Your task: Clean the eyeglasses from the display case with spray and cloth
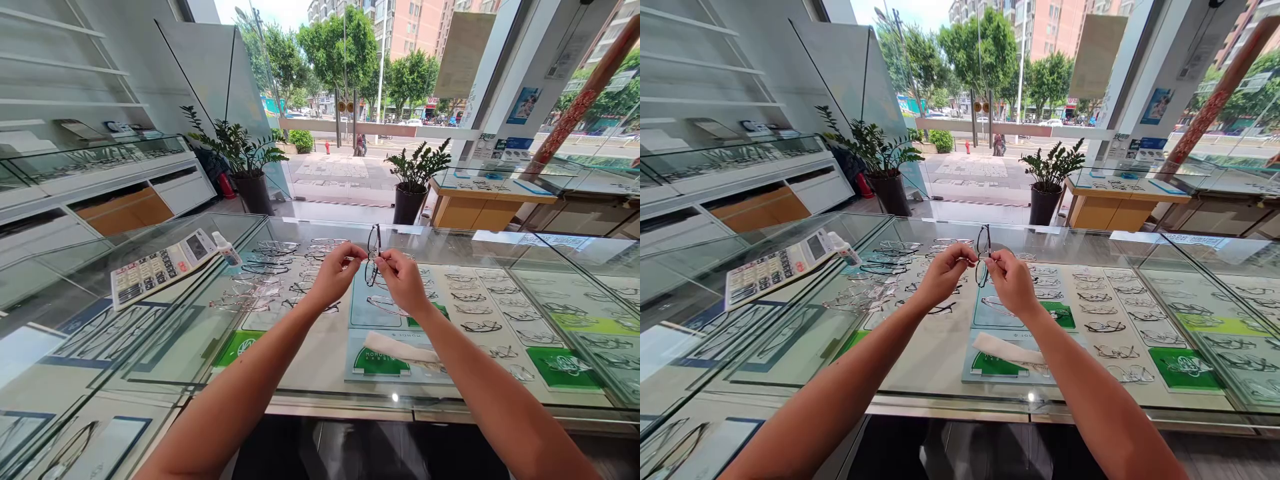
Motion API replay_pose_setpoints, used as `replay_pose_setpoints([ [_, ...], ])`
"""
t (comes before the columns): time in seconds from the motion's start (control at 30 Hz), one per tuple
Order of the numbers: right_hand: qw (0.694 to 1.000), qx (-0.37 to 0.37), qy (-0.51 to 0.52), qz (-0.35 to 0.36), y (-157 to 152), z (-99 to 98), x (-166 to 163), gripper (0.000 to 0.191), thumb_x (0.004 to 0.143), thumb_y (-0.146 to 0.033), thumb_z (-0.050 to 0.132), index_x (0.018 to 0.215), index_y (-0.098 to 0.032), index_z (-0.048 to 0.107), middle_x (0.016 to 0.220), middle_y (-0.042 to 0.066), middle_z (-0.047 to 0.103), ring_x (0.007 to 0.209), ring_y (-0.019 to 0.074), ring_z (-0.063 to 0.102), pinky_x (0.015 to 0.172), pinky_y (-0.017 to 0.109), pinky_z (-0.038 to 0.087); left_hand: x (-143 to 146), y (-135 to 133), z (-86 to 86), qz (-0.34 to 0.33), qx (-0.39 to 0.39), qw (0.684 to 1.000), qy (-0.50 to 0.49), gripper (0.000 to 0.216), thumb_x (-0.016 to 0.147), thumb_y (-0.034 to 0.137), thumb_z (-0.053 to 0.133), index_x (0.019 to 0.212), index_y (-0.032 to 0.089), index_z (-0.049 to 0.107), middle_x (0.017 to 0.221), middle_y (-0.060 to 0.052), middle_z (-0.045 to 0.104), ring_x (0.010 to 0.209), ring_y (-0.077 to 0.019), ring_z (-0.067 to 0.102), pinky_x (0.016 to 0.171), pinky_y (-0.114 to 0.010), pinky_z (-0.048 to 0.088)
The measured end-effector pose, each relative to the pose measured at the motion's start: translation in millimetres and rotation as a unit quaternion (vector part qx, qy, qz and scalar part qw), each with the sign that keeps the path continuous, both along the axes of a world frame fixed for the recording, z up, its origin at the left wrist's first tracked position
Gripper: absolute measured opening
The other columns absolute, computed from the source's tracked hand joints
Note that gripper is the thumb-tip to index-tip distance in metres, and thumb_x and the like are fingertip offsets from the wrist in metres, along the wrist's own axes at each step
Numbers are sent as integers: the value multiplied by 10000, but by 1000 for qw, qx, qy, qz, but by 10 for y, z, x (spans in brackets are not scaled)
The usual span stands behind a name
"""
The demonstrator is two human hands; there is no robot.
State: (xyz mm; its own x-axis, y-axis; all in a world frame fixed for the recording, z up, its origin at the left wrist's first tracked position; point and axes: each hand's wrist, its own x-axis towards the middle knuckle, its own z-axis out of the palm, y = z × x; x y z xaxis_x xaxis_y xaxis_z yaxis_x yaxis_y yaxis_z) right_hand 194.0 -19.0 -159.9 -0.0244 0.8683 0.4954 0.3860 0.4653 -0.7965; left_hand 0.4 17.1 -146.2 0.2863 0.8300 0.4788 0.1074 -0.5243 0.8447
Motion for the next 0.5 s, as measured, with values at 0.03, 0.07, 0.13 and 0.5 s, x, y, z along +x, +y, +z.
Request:
replay_pose_setpoints([
  [0.03, 1000, 0, 0, 1, 1, 2, -2, 294, 1059, -500, 580, 938, -234, 613, 602, -65, 452, 552, 144, 359, 579, 314, 277, 7, -13, 8, 7, -10, 1000, -2, 92, 913, 217, 610, 929, 205, 700, 947, -44, 701, 892, -189, 649, 825, -337, 514],
  [0.07, 1000, 1, 1, 2, 0, 4, -4, 294, 1058, -502, 581, 941, -234, 614, 604, -64, 460, 552, 144, 365, 580, 314, 279, 13, -25, 15, 15, -19, 1000, -2, 86, 927, 275, 659, 942, 203, 703, 946, -44, 702, 884, -187, 643, 811, -331, 508],
  [0.13, 1000, 0, 3, 7, -3, 10, -10, 299, 1056, -510, 582, 949, -233, 617, 614, -59, 479, 556, 144, 374, 578, 314, 281, 21, -38, 22, 20, -30, 999, -4, 188, 927, 384, 738, 953, 199, 718, 917, -40, 687, 849, -179, 619, 766, -318, 484],
  [0.5, 1000, -6, 9, 18, -26, 66, 19, 342, 1029, -561, 608, 896, -246, 623, 601, -69, 403, 557, 141, 309, 561, 311, 266, 6, 42, -68, -11, -13, 999, -27, 274, 940, 478, 779, 873, 214, 747, 1000, -52, 676, 966, -195, 636, 803, -299, 499],
])
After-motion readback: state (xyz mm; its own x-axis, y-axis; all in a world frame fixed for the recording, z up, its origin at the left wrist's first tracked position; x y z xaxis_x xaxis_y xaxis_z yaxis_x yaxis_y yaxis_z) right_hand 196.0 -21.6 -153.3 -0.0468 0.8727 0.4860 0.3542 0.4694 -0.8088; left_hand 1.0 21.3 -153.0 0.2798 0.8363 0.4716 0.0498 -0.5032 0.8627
